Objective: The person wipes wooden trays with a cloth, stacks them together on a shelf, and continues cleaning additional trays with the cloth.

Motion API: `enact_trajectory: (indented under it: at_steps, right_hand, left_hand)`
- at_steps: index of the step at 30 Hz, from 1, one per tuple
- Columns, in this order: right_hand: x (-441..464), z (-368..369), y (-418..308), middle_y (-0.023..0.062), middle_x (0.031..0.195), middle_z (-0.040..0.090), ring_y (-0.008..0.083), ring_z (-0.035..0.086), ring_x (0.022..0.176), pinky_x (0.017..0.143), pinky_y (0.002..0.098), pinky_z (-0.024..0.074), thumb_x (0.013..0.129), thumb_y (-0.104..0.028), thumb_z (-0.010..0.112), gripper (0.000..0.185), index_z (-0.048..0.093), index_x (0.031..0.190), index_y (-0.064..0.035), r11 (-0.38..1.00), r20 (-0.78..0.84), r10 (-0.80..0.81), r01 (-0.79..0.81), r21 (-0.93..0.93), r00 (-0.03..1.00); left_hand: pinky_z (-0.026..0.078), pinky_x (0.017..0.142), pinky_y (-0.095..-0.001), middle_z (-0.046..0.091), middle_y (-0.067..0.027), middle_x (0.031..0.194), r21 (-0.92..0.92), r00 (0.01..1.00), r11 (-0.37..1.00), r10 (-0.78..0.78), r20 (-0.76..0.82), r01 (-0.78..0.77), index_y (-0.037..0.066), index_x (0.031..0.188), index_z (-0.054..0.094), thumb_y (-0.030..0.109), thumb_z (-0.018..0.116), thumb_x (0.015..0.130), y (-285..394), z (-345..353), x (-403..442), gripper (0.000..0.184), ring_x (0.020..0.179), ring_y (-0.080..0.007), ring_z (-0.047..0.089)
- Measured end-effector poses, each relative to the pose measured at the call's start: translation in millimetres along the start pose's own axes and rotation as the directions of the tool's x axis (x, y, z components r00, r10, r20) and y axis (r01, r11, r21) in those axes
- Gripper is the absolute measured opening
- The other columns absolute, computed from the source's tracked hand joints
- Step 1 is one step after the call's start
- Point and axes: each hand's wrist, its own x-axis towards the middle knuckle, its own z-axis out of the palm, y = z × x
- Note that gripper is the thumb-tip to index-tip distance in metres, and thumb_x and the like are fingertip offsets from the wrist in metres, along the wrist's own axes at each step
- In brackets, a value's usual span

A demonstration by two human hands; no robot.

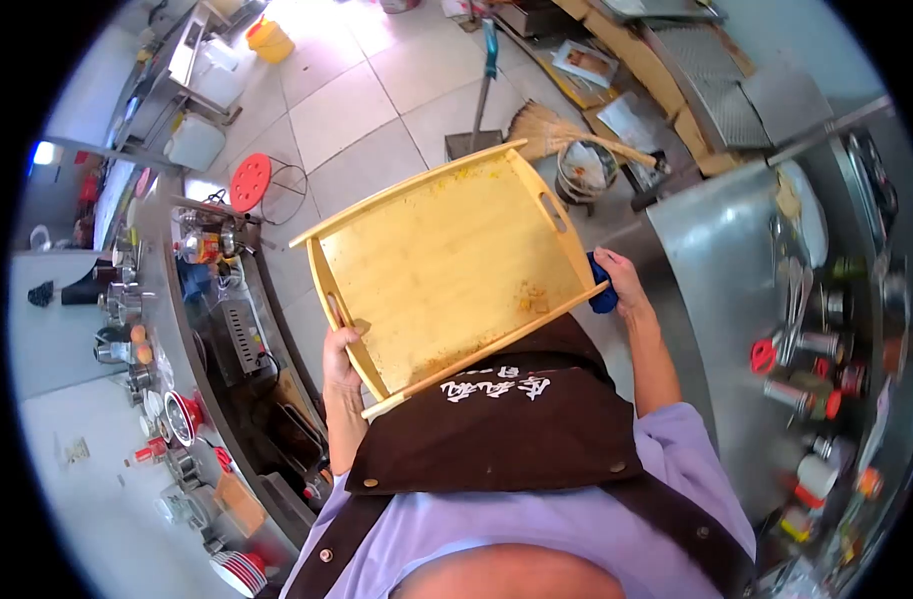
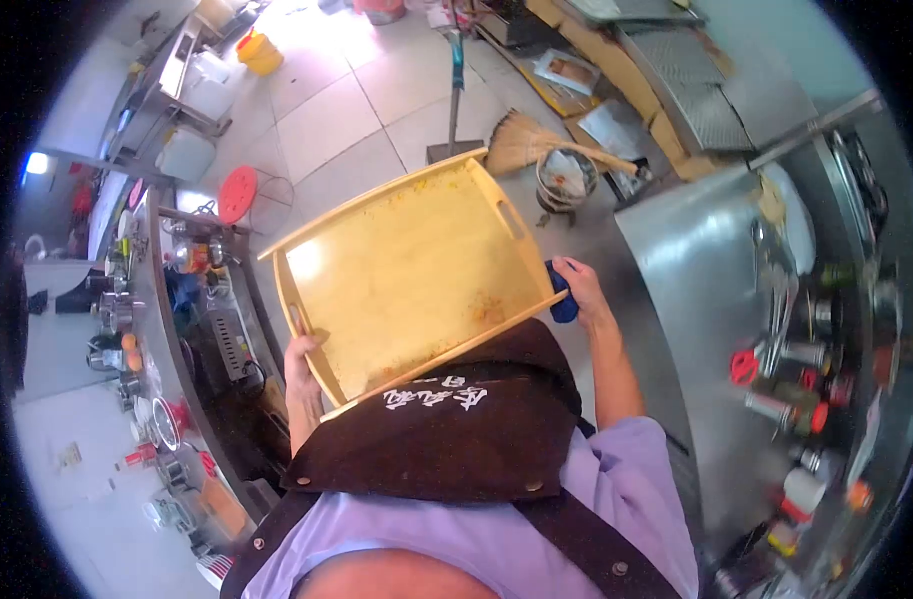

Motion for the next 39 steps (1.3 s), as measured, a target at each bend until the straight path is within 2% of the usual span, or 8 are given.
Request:
enact_trajectory:
  at_steps: [12, 15, 18, 26, 29, 32, 36, 39]
  right_hand:
    - [200, 83, -73, 0.0025, 0.090, 0.067, 0.0097, 0.063, 0.076, 0.070, 0.0242, 0.0506, 0.095, -0.026, 0.057, 0.027, 0.065, 0.104, -0.0012, 0.972, 0.305, 0.168, -0.107, -0.209, 0.937]
    - [246, 130, -81, 0.0021, 0.089, 0.067, 0.0098, 0.062, 0.076, 0.071, 0.0251, 0.0507, 0.095, -0.026, 0.058, 0.028, 0.066, 0.104, -0.0017, 0.951, 0.313, 0.172, -0.075, -0.299, 0.934]
    - [293, 178, -93, 0.0020, 0.088, 0.067, 0.0092, 0.062, 0.074, 0.067, 0.0236, 0.0496, 0.094, -0.026, 0.059, 0.027, 0.066, 0.103, -0.0016, 0.951, 0.300, 0.169, -0.076, -0.300, 0.939]
    - [399, 315, -163, 0.0051, 0.092, 0.067, 0.0129, 0.064, 0.082, 0.077, 0.0276, 0.0509, 0.095, -0.023, 0.057, 0.026, 0.064, 0.105, -0.0008, 0.972, 0.234, 0.033, 0.023, -0.235, 0.972]
    - [440, 366, -181, 0.0044, 0.088, 0.068, 0.0125, 0.064, 0.075, 0.070, 0.0255, 0.0516, 0.096, -0.025, 0.056, 0.026, 0.063, 0.104, -0.0014, 0.982, 0.216, 0.015, 0.026, -0.186, 0.976]
    - [487, 399, -190, 0.0053, 0.088, 0.068, 0.0130, 0.065, 0.074, 0.069, 0.0261, 0.0527, 0.096, -0.026, 0.056, 0.027, 0.063, 0.103, -0.0010, 0.991, 0.184, 0.034, -0.009, -0.135, 0.982]
    - [549, 441, -198, 0.0038, 0.087, 0.068, 0.0117, 0.064, 0.074, 0.069, 0.0263, 0.0516, 0.093, -0.027, 0.062, 0.028, 0.064, 0.104, -0.0011, 0.990, 0.157, 0.089, -0.070, -0.120, 0.984]
    - [613, 478, -207, 0.0039, 0.086, 0.068, 0.0120, 0.064, 0.073, 0.067, 0.0269, 0.0522, 0.093, -0.025, 0.061, 0.024, 0.064, 0.100, -0.0025, 0.991, 0.184, 0.115, -0.099, -0.091, 0.976]
  left_hand:
    - [0.058, 0.069, -0.0329, 0.059, -0.0062, 0.087, -0.185, 0.913, 0.971, 0.066, -0.403, -0.151, 0.001, 0.117, 0.050, 0.002, 0.054, 0.068, 26, 7, 57, 0.049, 0.076, -0.0191, 0.062]
    - [0.055, 0.062, -0.0307, 0.055, -0.0021, 0.076, -0.224, 0.893, 0.960, 0.054, -0.448, -0.170, 0.003, 0.099, 0.052, 0.002, 0.057, 0.068, 37, -40, 90, 0.031, 0.066, -0.0163, 0.058]
    - [0.057, 0.059, -0.0317, 0.056, -0.0034, 0.075, -0.301, 0.863, 0.937, 0.002, -0.504, -0.178, 0.002, 0.103, 0.052, 0.005, 0.056, 0.069, 90, -22, 137, 0.034, 0.069, -0.0185, 0.062]
    - [0.058, 0.068, -0.0349, 0.060, -0.0094, 0.086, -0.270, 0.927, 0.947, 0.068, -0.369, -0.177, -0.004, 0.109, 0.052, 0.007, 0.056, 0.070, 196, -135, 285, 0.041, 0.072, -0.0205, 0.063]
    - [0.058, 0.077, -0.0415, 0.062, -0.0157, 0.096, -0.298, 0.961, 0.942, 0.075, -0.266, -0.156, -0.005, 0.118, 0.050, 0.012, 0.057, 0.069, 264, -135, 332, 0.052, 0.084, -0.0295, 0.065]
    - [0.058, 0.077, -0.0419, 0.062, -0.0156, 0.096, -0.294, 0.944, 0.918, 0.186, -0.272, -0.266, -0.006, 0.120, 0.049, 0.009, 0.056, 0.071, 312, -117, 375, 0.052, 0.085, -0.0292, 0.065]
    - [0.057, 0.076, -0.0374, 0.063, -0.0146, 0.101, -0.243, 0.953, 0.937, 0.192, -0.234, -0.249, -0.006, 0.122, 0.049, 0.004, 0.053, 0.071, 361, -126, 438, 0.052, 0.085, -0.0261, 0.066]
    - [0.055, 0.067, -0.0323, 0.061, -0.0071, 0.082, -0.198, 0.935, 0.948, 0.184, -0.302, -0.250, -0.004, 0.108, 0.054, 0.005, 0.055, 0.070, 399, -132, 495, 0.039, 0.072, -0.0183, 0.062]
